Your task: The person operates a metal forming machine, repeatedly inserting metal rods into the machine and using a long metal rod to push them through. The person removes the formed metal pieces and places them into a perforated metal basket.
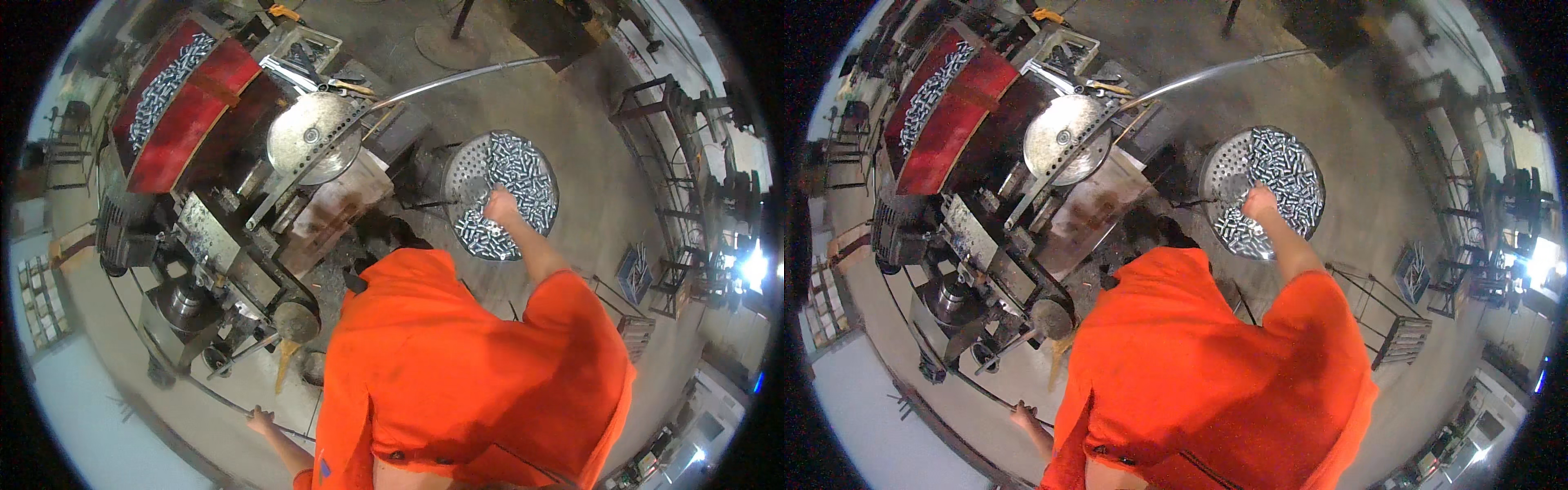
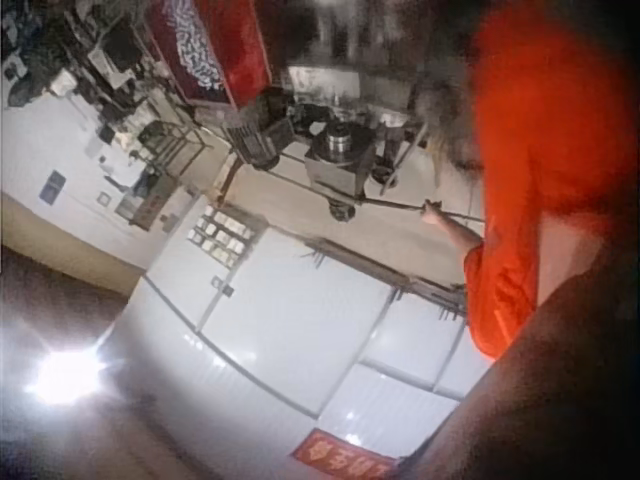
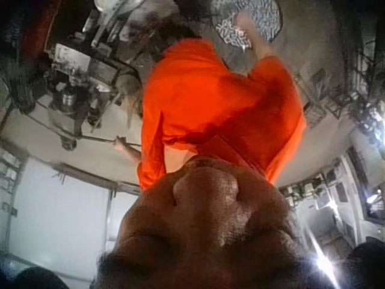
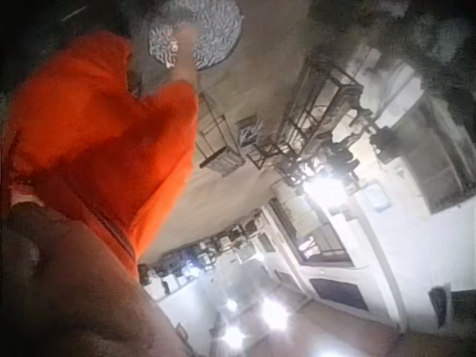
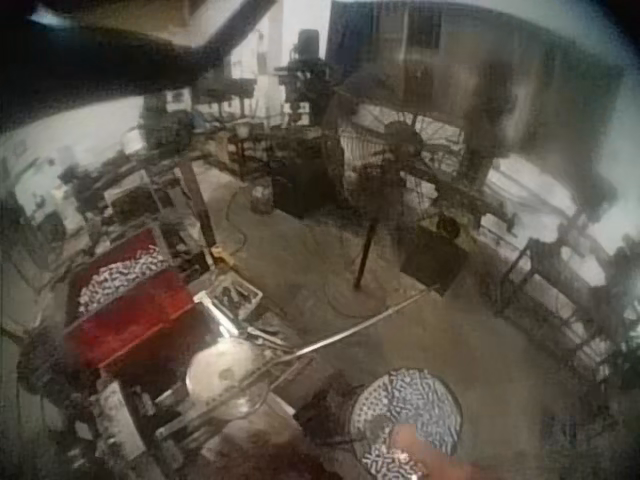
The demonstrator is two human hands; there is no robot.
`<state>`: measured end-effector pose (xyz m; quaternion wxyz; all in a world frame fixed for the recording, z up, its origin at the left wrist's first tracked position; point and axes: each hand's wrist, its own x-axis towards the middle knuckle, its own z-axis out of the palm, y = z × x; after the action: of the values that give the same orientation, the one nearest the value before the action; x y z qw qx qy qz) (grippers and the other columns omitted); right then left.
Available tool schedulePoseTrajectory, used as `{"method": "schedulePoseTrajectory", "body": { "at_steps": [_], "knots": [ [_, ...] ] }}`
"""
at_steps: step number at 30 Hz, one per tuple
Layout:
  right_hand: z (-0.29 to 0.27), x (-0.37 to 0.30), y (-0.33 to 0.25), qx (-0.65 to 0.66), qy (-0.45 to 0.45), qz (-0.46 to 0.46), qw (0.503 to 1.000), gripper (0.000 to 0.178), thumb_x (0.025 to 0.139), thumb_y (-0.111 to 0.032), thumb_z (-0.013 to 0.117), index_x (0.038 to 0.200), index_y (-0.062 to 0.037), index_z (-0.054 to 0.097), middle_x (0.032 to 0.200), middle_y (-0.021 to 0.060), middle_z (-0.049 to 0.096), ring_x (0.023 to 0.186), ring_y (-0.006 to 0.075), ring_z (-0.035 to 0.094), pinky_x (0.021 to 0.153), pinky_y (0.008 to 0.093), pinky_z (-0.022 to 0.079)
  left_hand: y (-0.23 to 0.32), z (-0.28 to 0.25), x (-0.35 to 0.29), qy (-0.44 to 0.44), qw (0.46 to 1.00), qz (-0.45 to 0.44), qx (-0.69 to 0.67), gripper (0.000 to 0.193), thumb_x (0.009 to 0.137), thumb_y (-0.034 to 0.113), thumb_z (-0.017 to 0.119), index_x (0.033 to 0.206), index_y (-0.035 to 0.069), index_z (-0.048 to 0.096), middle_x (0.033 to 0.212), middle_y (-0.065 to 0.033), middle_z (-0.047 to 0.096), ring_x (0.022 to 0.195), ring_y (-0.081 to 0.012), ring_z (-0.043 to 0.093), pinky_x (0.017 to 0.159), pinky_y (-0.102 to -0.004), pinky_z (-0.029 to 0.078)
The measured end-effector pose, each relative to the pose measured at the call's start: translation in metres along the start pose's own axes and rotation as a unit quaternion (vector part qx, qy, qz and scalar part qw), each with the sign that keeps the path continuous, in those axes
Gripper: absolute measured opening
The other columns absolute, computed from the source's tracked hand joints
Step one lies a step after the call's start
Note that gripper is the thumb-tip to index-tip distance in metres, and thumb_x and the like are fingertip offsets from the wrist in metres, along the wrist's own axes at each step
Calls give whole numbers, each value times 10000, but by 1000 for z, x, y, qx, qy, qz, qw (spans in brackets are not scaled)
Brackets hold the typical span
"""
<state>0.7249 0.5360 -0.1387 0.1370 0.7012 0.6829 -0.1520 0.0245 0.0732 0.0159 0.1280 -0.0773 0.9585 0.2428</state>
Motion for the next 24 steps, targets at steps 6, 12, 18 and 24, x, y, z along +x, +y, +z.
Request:
{"method": "schedulePoseTrajectory", "body": {
  "at_steps": [6, 12, 18, 24],
  "knots": [
    [3, 38, -8, 71, -30, 68, 995, 370, 690, -308, 553, 913, -27, 644, 1080, 180, 552, 980, 294, 556, 859, 356, 450, -15, -1, -15, 4, 999, 11, 39, 303, 745, 72, 605, 1001, -48, 498, 853, -160, 568, 633, -219, 567, 433, -336, 498],
    [18, 42, -30, 53, -34, -20, 998, 309, 674, -214, 561, 864, 17, 637, 944, 237, 610, 891, 347, 597, 815, 398, 472, -6, 7, -30, 37, 997, 22, 65, 449, 697, 139, 615, 1091, -40, 496, 879, -142, 592, 699, -206, 579, 556, -337, 479],
    [27, 54, -34, 29, -95, 1, 995, 330, 710, -267, 522, 889, -24, 656, 930, 205, 626, 917, 347, 598, 811, 383, 476, -8, 10, -43, 127, 974, 67, 175, 443, 700, 276, 615, 1037, 1, 531, 992, -224, 585, 944, -377, 562, 811, -446, 439],
    [0, 55, -58, 27, -27, -65, 997, 214, 702, -217, 542, 750, -37, 646, 849, 172, 641, 829, 323, 619, 731, 396, 491, -9, 1, -59, 114, 976, 36, 180, 456, 698, 292, 631, 1041, 9, 531, 1014, -217, 583, 943, -378, 561, 801, -447, 446]
  ]
}}
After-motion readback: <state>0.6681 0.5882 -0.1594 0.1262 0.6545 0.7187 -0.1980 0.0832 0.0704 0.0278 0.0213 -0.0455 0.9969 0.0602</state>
